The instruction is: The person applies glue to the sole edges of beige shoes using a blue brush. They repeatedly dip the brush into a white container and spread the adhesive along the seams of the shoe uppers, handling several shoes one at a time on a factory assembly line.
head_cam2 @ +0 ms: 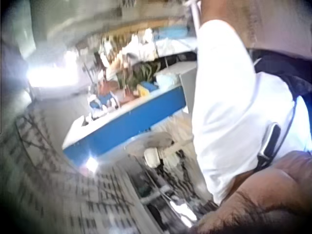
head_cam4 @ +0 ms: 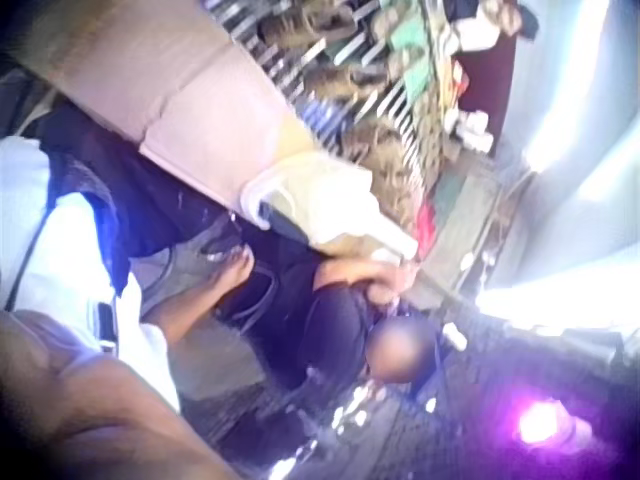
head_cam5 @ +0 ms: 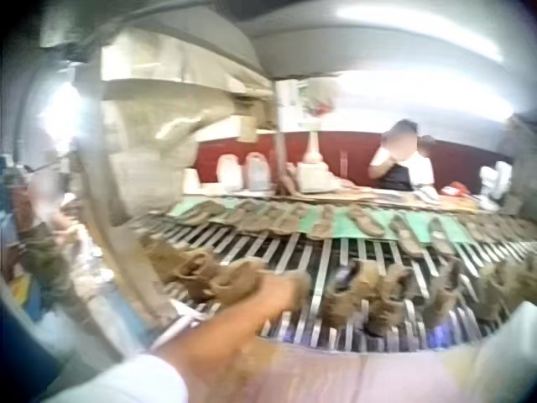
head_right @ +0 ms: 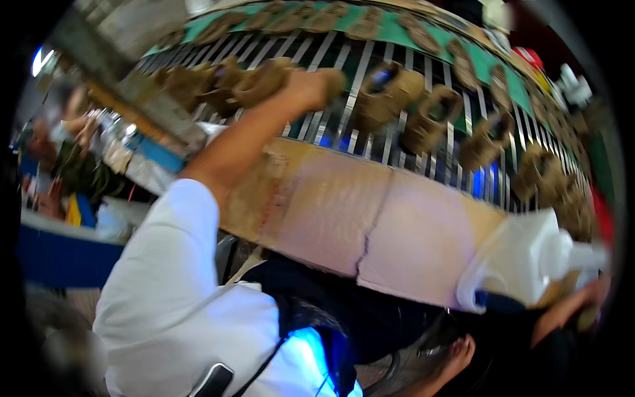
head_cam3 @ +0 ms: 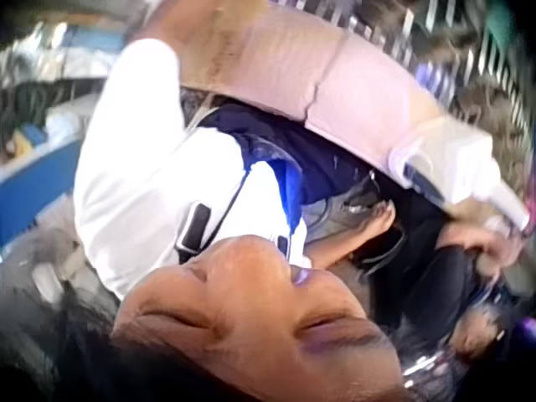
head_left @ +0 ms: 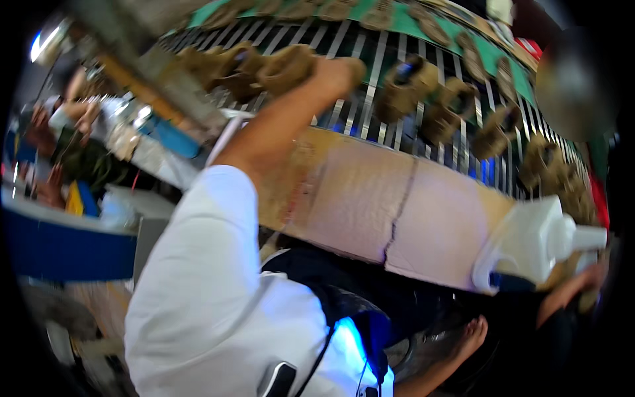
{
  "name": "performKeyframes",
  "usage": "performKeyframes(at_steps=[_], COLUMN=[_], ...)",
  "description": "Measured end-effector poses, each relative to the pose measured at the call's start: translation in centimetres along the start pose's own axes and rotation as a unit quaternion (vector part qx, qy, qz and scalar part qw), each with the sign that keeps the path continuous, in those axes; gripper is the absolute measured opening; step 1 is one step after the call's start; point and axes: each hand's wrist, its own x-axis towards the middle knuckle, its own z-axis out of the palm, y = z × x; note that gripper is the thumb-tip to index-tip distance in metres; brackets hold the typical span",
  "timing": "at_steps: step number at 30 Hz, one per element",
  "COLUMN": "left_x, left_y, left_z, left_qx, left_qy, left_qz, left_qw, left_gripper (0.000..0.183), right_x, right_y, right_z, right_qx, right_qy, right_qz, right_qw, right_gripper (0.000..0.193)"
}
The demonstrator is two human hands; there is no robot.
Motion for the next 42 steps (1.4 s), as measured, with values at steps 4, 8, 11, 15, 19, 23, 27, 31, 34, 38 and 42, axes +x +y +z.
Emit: performKeyframes(at_steps=[4, 8, 11, 15, 19, 23, 27, 31, 34, 38, 42], left_x=[1.8, 2.6, 1.1, -5.0, -10.8, -15.4, -18.2, -19.3, -19.4, -19.9, -17.7], left_y=[-1.0, -0.5, -2.2, -0.8, -1.3, 1.4, 7.6, 15.1, 17.9, 18.8, 15.8], left_z=[2.2, 4.1, 3.6, -1.0, -4.4, -5.9, -2.3, 0.5, 2.2, 2.1, 0.2], left_qx=[0.175, 0.23, 0.122, 0.067, -0.037, -0.191, -0.362, -0.414, -0.406, -0.273, -0.297], left_qy=[0.048, 0.111, 0.159, 0.251, 0.454, 0.458, 0.394, 0.278, 0.286, 0.266, 0.082], left_qz=[-0.038, -0.075, 0.046, 0.046, 0.113, 0.156, 0.296, 0.416, 0.406, 0.312, 0.422], left_qw=[0.983, 0.964, 0.979, 0.965, 0.883, 0.854, 0.791, 0.76, 0.767, 0.87, 0.853], left_gripper=[0.094, 0.104, 0.089, 0.099, 0.09, 0.083, 0.086, 0.097, 0.084, 0.087, 0.084], right_x=[-0.5, -1.1, -0.3, 0.9, 2.2, 1.8, 1.1, 0.0, -0.2, 0.3, 1.2], right_y=[-2.9, -4.9, -6.6, -9.2, -11.1, -12.8, -14.2, -14.9, -14.6, -12.7, -11.6], right_z=[1.3, 3.0, 4.2, 5.1, 6.4, 8.5, 9.7, 10.2, 10.4, 11.6, 13.1], right_qx=[0.05, 0.099, 0.123, 0.142, 0.12, 0.156, -0.042, -0.234, -0.131, -0.101, -0.195], right_qy=[0.004, 0.054, 0.082, 0.045, -0.012, -0.029, -0.005, 0.011, 0.034, 0.075, 0.079], right_qz=[-0.026, -0.06, -0.081, -0.124, -0.159, -0.198, -0.236, -0.228, -0.256, -0.287, -0.393], right_qw=[0.998, 0.992, 0.986, 0.981, 0.98, 0.967, 0.971, 0.945, 0.957, 0.95, 0.895], right_gripper=[0.023, 0.022, 0.024, 0.036, 0.038, 0.024, 0.019, 0.02, 0.019, 0.014, 0.017])
